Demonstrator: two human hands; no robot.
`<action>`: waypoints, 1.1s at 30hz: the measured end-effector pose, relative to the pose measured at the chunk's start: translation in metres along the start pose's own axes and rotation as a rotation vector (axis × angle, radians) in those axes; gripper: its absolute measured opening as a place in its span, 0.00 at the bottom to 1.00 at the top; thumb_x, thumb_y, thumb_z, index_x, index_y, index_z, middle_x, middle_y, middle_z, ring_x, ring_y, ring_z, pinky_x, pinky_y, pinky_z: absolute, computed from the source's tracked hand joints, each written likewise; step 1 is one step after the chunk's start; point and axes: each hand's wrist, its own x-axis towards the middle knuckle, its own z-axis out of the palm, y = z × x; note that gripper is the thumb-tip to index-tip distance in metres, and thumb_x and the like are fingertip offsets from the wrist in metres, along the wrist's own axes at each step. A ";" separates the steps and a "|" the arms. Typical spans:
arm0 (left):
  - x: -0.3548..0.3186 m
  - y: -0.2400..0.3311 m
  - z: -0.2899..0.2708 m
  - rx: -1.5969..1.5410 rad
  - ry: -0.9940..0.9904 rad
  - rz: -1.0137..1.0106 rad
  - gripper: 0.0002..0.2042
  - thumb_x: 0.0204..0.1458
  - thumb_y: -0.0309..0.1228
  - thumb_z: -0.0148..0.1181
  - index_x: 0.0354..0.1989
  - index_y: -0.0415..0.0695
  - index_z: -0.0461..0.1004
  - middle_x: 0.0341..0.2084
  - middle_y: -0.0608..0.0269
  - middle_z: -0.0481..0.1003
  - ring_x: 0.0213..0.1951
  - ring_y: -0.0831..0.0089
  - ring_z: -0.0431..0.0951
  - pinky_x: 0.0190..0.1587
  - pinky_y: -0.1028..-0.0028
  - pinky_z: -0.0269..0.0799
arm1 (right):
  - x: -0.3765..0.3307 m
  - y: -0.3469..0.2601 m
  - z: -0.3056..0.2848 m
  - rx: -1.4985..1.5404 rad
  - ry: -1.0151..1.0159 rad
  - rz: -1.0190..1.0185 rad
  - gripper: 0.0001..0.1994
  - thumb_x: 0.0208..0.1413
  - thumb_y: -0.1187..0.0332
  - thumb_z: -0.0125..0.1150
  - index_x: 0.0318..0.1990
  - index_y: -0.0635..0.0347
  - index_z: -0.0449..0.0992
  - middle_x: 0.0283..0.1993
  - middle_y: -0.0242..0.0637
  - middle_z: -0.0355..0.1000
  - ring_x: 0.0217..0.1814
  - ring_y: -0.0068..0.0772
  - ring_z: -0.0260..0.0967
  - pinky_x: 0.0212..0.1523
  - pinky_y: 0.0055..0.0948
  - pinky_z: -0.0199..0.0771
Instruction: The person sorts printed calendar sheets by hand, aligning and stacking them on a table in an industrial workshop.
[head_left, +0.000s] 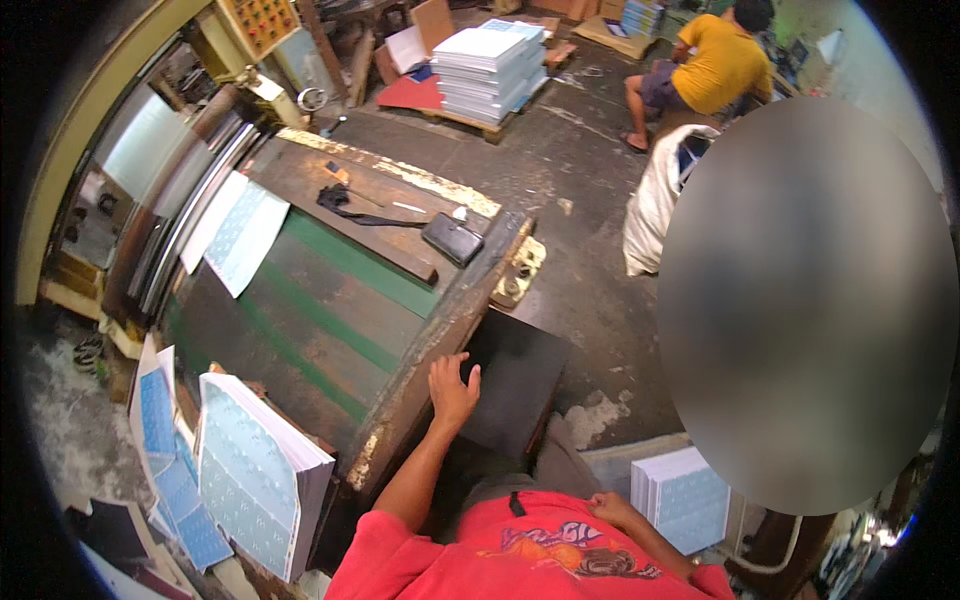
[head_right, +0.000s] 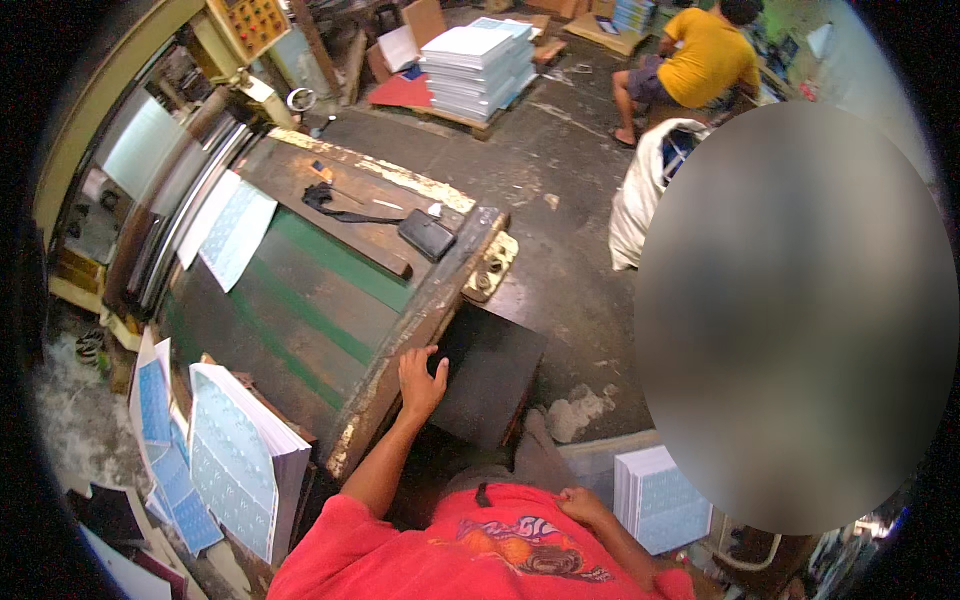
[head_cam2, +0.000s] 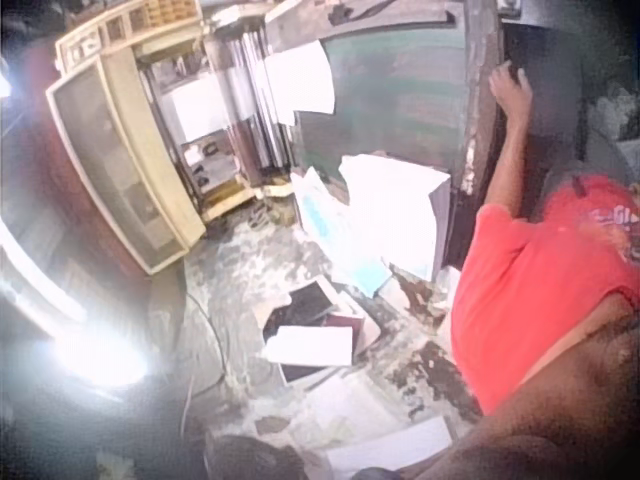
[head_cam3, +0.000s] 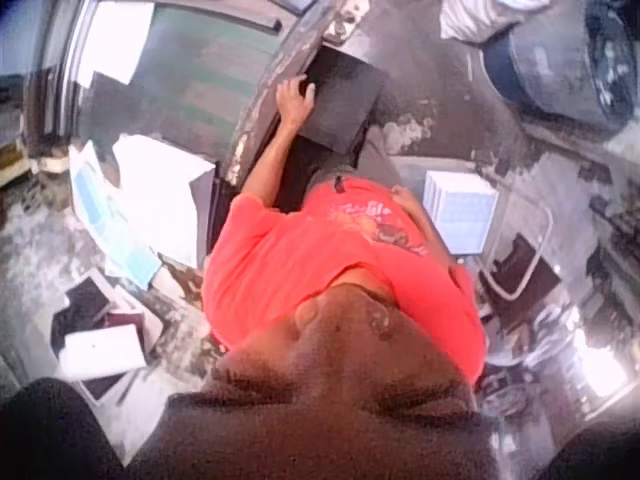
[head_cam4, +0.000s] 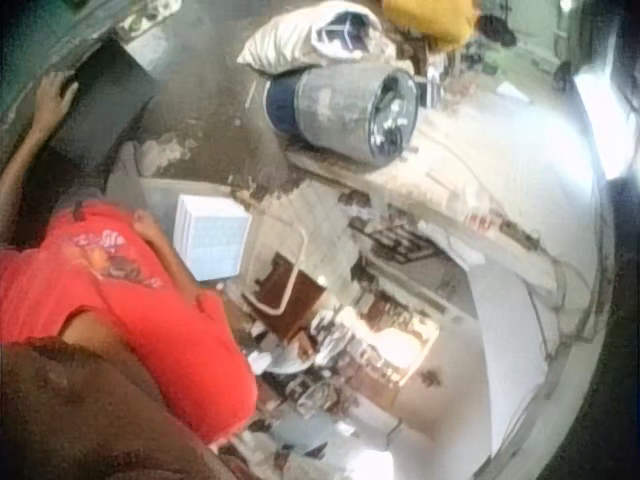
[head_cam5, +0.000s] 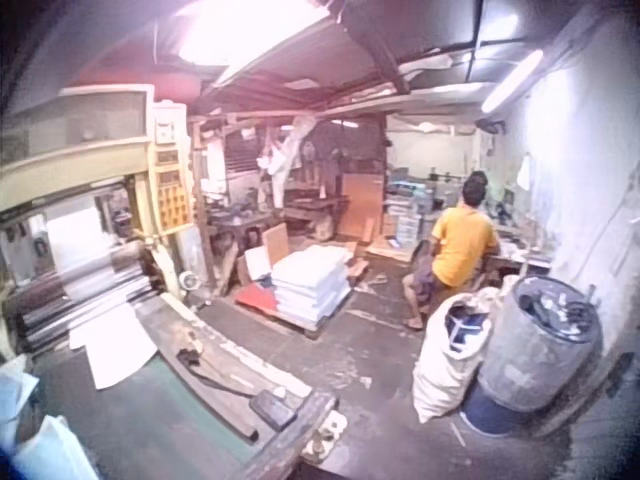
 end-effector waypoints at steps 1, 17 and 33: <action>0.016 -0.007 -0.001 0.019 0.068 0.014 0.13 0.53 0.34 0.64 0.44 0.43 0.75 0.39 0.54 0.72 0.45 0.52 0.70 0.48 0.57 0.65 | 0.007 0.000 -0.005 0.027 -0.048 0.022 0.16 0.51 0.54 0.62 0.34 0.59 0.79 0.30 0.44 0.78 0.31 0.38 0.74 0.34 0.39 0.72; -0.002 0.075 0.171 -0.352 -0.753 -0.028 0.10 0.55 0.38 0.58 0.32 0.43 0.76 0.31 0.51 0.77 0.40 0.49 0.77 0.43 0.56 0.72 | 0.100 0.099 -0.184 0.145 -0.265 0.151 0.14 0.55 0.58 0.58 0.35 0.60 0.82 0.31 0.34 0.78 0.34 0.26 0.73 0.37 0.32 0.72; 0.182 0.236 0.297 -0.145 -1.198 0.413 0.18 0.53 0.46 0.58 0.43 0.46 0.80 0.49 0.48 0.77 0.57 0.51 0.72 0.61 0.48 0.61 | 0.289 -0.090 -0.623 -0.001 0.006 0.103 0.13 0.56 0.60 0.59 0.39 0.59 0.82 0.34 0.33 0.79 0.37 0.26 0.73 0.39 0.30 0.74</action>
